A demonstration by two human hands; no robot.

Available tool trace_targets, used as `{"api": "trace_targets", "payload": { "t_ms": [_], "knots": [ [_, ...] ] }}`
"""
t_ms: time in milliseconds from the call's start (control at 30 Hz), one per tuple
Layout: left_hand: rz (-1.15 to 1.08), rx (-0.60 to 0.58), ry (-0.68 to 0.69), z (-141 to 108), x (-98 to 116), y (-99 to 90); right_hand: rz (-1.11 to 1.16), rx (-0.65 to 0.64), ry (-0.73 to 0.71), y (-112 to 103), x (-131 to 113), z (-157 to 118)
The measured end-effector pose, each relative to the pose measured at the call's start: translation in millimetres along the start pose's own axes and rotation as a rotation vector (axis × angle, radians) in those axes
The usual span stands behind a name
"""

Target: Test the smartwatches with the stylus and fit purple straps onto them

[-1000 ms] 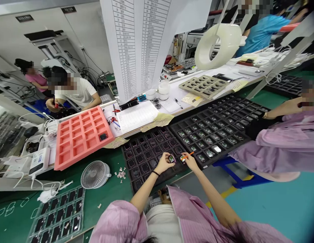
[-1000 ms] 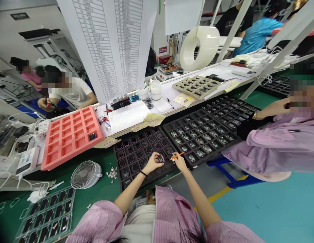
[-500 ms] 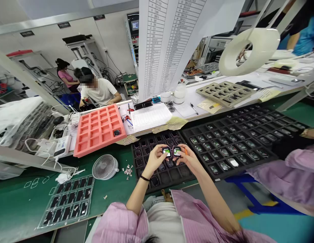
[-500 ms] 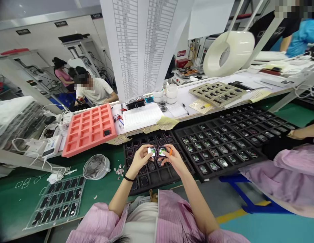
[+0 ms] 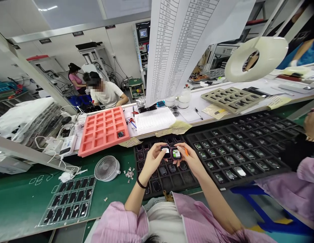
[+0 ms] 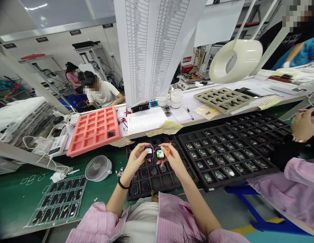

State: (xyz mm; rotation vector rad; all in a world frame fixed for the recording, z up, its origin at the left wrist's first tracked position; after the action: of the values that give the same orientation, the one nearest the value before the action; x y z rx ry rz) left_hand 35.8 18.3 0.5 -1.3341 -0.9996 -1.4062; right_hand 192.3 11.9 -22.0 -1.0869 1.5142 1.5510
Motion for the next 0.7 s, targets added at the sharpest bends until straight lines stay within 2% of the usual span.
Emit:
{"api": "trace_targets", "payload": {
  "t_ms": [300, 700],
  "knots": [
    [0.059, 0.046, 0.036, 3.1, -1.2, -4.7, 0.045, -0.145, -0.016, 7.8, -5.1, 1.5],
    [-0.001, 0.020, -0.025, 6.6, 1.0, -8.6, 0.017, -0.082, -0.042, 6.2, -6.8, 6.0]
  ]
}}
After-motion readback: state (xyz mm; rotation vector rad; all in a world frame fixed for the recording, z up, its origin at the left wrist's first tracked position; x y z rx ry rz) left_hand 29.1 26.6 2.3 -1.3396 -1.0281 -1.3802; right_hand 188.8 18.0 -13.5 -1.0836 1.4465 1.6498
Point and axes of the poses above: each hand's wrist, its own z-axis towards the middle knuckle, its own y-axis out of the palm, x = y × z, the point moved 4 cm from there along z, towards the middle knuckle, and after that the axes turned 8 degrees about z, right-handed, at the moved point
